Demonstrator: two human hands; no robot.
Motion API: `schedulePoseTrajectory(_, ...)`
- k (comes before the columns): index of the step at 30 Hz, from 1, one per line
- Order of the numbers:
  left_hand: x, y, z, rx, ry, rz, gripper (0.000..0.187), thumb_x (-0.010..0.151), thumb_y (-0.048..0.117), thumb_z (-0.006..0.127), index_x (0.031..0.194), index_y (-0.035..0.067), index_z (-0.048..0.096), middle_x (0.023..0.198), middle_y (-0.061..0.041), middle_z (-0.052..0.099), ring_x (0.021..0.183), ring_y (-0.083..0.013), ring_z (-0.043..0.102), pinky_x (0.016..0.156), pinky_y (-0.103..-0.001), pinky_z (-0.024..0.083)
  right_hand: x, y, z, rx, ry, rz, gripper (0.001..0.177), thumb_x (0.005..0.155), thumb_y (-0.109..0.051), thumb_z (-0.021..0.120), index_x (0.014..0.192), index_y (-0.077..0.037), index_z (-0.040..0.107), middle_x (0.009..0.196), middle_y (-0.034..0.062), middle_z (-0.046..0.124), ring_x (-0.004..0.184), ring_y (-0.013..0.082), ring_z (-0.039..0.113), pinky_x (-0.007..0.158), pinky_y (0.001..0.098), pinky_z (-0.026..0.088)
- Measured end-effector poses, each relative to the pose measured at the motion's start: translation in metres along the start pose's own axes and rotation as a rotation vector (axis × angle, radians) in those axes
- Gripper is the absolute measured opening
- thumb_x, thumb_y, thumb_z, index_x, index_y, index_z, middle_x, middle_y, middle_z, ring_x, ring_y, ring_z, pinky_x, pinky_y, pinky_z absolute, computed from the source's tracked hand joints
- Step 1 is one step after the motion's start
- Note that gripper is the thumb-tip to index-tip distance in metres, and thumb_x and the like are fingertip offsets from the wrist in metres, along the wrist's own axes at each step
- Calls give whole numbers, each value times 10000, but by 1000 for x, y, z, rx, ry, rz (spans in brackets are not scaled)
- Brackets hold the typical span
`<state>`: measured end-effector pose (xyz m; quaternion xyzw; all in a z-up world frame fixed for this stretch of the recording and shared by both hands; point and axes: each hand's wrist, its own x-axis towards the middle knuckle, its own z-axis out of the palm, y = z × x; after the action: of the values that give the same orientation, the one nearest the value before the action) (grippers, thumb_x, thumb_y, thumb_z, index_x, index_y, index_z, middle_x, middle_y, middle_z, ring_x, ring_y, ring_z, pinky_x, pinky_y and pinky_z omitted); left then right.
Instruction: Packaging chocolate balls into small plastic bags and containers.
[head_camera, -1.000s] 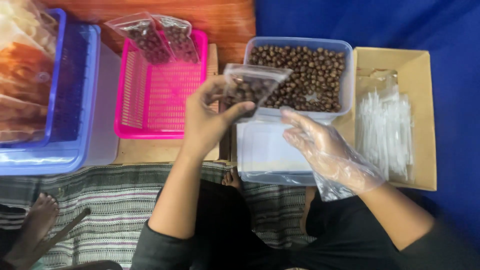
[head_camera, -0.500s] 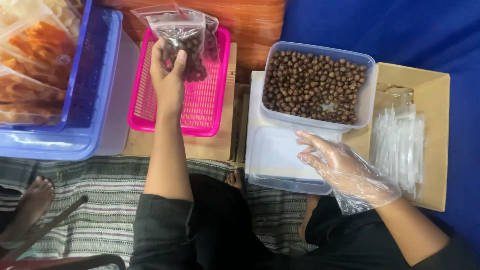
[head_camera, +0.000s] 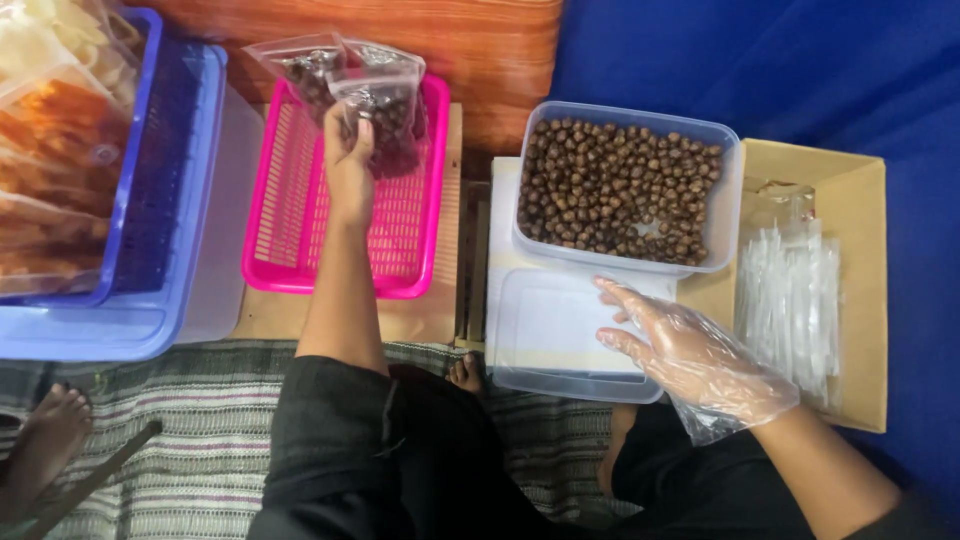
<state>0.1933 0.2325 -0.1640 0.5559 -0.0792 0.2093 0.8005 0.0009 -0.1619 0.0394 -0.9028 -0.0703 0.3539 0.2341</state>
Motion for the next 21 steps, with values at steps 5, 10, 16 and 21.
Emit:
schedulePoseTrajectory(5, 7, 4, 8, 240, -51, 86, 239, 1058, 165, 601, 1285, 115, 548, 1222, -25, 597, 1148, -122, 551, 1040, -258, 417, 5, 6, 2, -33, -51, 29, 732, 945, -532, 494, 1612, -330, 270, 1571, 16, 489, 1403, 194, 528, 1123, 393, 392)
schedulePoseTrajectory(10, -3, 39, 26, 625, 111, 88, 236, 972, 139, 676, 1202, 111, 632, 1092, -43, 663, 1025, -161, 621, 951, -296, 475, 4, 2, 0, -42, -75, 49, 746, 948, -535, 496, 1622, -336, 247, 1587, 43, 455, 1432, 218, 497, 1144, 408, 377)
schedulePoseTrajectory(16, -13, 61, 28, 1005, 61, 91, 333, 949, 277, 742, 1236, 136, 647, 1112, -36, 685, 1037, -227, 627, 903, -369, 482, 7, 7, 5, -76, -64, 52, 750, 940, -544, 510, 1623, -356, 262, 1473, 95, 571, 1387, 264, 535, 1129, 397, 381)
schedulePoseTrajectory(21, -15, 73, 30, 1216, -20, 92, 465, 892, 397, 878, 1238, 168, 670, 1047, -69, 661, 1007, -327, 619, 907, -468, 493, -2, -12, -6, -49, -106, 54, 690, 990, -433, 511, 1621, -281, 278, 1537, 109, 530, 1410, 326, 526, 1137, 554, 453)
